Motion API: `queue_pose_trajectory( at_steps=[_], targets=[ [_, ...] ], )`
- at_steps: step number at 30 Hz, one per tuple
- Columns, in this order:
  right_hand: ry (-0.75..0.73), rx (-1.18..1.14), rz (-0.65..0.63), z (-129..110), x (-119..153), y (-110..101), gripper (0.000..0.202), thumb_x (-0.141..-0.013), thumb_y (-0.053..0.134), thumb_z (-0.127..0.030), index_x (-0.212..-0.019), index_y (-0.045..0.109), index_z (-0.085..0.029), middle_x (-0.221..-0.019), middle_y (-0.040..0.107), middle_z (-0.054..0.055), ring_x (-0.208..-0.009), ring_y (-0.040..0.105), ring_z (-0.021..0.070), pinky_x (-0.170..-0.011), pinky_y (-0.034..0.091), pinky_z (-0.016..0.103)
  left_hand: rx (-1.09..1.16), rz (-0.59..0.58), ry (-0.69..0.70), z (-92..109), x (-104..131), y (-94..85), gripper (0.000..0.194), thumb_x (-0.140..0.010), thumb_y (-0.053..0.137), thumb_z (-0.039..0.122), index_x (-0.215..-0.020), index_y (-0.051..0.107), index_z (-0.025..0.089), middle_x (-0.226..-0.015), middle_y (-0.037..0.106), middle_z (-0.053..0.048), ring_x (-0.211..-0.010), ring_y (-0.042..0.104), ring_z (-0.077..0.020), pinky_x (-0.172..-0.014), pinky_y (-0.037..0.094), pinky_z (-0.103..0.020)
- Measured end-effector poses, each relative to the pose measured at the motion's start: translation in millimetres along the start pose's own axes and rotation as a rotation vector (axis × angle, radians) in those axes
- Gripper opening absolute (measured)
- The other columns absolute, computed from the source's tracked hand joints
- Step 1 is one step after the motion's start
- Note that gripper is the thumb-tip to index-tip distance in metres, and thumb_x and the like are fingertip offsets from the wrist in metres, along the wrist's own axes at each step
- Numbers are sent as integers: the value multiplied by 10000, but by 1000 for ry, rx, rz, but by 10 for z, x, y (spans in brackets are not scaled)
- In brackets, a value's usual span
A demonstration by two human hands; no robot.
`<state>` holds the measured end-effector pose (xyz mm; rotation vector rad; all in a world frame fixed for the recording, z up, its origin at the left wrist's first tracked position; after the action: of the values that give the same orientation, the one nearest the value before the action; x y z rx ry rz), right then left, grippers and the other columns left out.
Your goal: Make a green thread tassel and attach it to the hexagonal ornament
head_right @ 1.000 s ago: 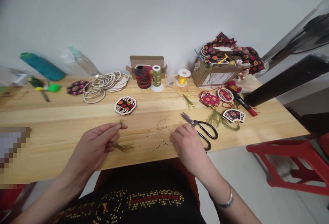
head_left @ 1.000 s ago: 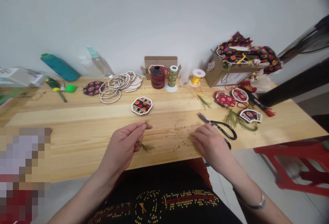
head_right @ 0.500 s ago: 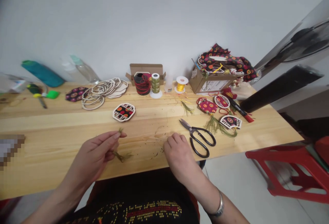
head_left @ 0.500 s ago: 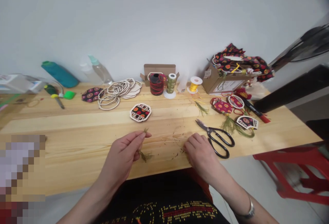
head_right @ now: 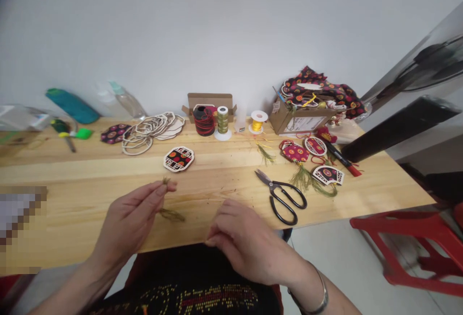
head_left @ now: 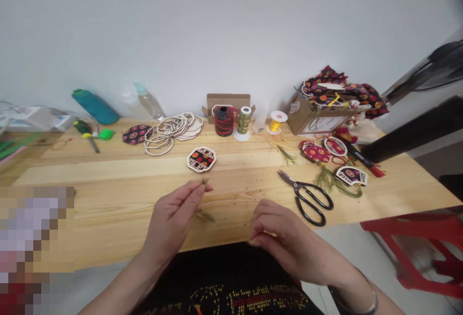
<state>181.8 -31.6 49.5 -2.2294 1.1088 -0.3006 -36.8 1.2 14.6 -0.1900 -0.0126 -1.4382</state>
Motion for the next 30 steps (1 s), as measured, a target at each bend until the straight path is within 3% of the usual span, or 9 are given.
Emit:
queue_pose_trajectory(
  at_steps=[5,9,14,18,21,25,30],
  targets=[
    [-184,-59,-169,-287,-101,7,108,-889,514,-131,-830,594,-173,-806,628,10,-833,536,116,-762,439,241,293,-144,-72,101,52,137,163,-793,643,307,-836,727,175,-904,751,-74,-871,687,-216,-838,521,-364],
    [-300,-3,-227,-420,-164,49,85,-865,526,-121,-857,597,-168,-841,634,13,-835,530,117,-811,448,235,408,-247,-152,194,115,290,129,-783,648,270,-761,713,161,-800,752,-66,-830,704,-214,-850,534,-385],
    [-285,191,-36,-365,-249,50,126,-877,480,-112,-841,591,-161,-851,619,49,-888,508,161,-901,426,328,447,-345,-272,144,154,378,140,-756,671,305,-763,698,168,-647,706,-40,-655,680,-168,-660,551,-309],
    [-192,164,89,-171,-308,-19,167,-880,458,-89,-802,582,-169,-801,606,37,-813,507,154,-747,438,291,415,-373,-317,76,152,390,160,-753,663,333,-780,683,176,-475,587,25,-502,615,-140,-537,522,-285],
    [-144,157,178,-12,-336,-59,156,-891,469,-114,-798,583,-167,-784,592,33,-801,515,149,-719,428,278,394,-394,-358,58,156,410,170,-759,651,346,-774,670,178,-394,458,70,-461,601,-141,-481,486,-255],
    [-128,185,239,95,-372,-58,142,-900,488,-150,-808,597,-161,-770,587,34,-788,523,148,-702,424,271,381,-419,-345,49,159,431,189,-762,652,354,-701,642,175,-407,317,101,-399,506,-96,-411,397,-205],
    [-116,218,264,120,-406,-40,180,-904,470,-151,-787,607,-158,-758,604,42,-784,525,152,-699,420,276,379,-444,-361,8,154,430,186,-793,629,345,-736,635,168,-425,317,94,-385,375,-59,-378,245,-176]
  ],
)
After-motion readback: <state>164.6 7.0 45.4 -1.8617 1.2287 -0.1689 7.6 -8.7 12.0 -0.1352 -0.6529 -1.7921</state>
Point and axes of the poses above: each hand's wrist, its own x-axis away from the middle knuckle, its own y-axis out of the palm, z = x × y, the point moved 2 cm from there along -x, towards the middle knuckle
